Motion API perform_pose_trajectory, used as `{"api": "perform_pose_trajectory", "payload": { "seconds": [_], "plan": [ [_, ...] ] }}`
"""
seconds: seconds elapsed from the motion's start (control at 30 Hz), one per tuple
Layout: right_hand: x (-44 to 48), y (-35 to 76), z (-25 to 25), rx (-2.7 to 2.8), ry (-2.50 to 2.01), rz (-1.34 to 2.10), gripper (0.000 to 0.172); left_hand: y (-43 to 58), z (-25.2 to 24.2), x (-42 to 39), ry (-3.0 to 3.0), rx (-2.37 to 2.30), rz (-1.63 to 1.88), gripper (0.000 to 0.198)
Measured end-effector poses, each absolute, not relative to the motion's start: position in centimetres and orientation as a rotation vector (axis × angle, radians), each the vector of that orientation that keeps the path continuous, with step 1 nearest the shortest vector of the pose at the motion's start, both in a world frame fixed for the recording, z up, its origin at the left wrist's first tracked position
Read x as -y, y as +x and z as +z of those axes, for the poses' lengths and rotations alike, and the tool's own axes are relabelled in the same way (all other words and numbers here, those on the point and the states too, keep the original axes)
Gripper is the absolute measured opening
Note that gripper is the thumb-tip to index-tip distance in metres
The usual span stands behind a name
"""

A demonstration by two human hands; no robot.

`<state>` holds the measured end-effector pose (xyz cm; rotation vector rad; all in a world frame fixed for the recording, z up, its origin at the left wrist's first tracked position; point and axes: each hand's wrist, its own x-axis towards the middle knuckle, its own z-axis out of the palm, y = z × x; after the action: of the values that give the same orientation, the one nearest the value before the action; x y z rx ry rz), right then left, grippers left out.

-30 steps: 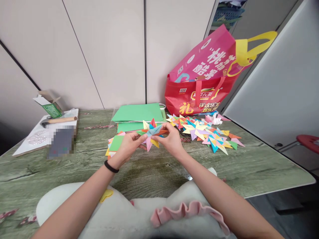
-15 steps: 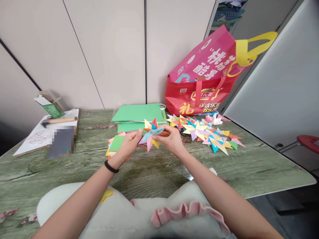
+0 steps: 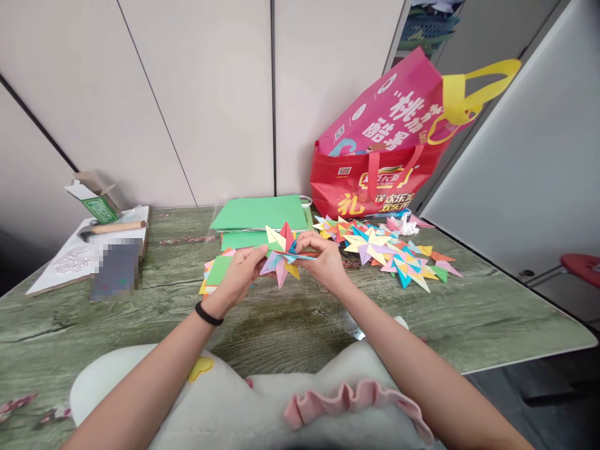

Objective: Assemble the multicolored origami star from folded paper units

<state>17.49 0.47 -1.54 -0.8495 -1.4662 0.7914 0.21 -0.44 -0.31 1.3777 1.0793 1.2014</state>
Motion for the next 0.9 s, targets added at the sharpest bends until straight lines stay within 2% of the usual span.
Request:
{"api": "perform_pose_trajectory", "payload": {
  "seconds": [0.2, 0.5, 0.7, 0.83, 0.9],
  "plan": [
    [-0.1, 17.6, -1.3, 1.540, -0.816, 0.789, 0.027, -0.1, -0.4, 0.4, 1.412, -1.020, 1.108, 0.024],
    [-0.1, 17.7, -1.1, 1.625, -0.805, 0.687, 0.024, -0.1, 0.0, 0.7, 1.435, -0.977, 1.048, 0.035],
    [0.1, 17.7, -1.1, 1.643, -0.830, 0.720, 0.025, -0.2, 0.2, 0.8, 1.440, -0.974, 1.046, 0.034],
    [0.0, 17.7, -1.4, 1.597, -0.861, 0.821, 0.039, -0.2, 0.5, 0.8, 1.475, -0.992, 1.051, 0.038],
    [-0.1, 17.8, -1.5, 1.597, -0.867, 0.849, 0.040, -0.3, 0.6, 0.9, 1.468, -0.999, 1.074, 0.046]
  ]
}}
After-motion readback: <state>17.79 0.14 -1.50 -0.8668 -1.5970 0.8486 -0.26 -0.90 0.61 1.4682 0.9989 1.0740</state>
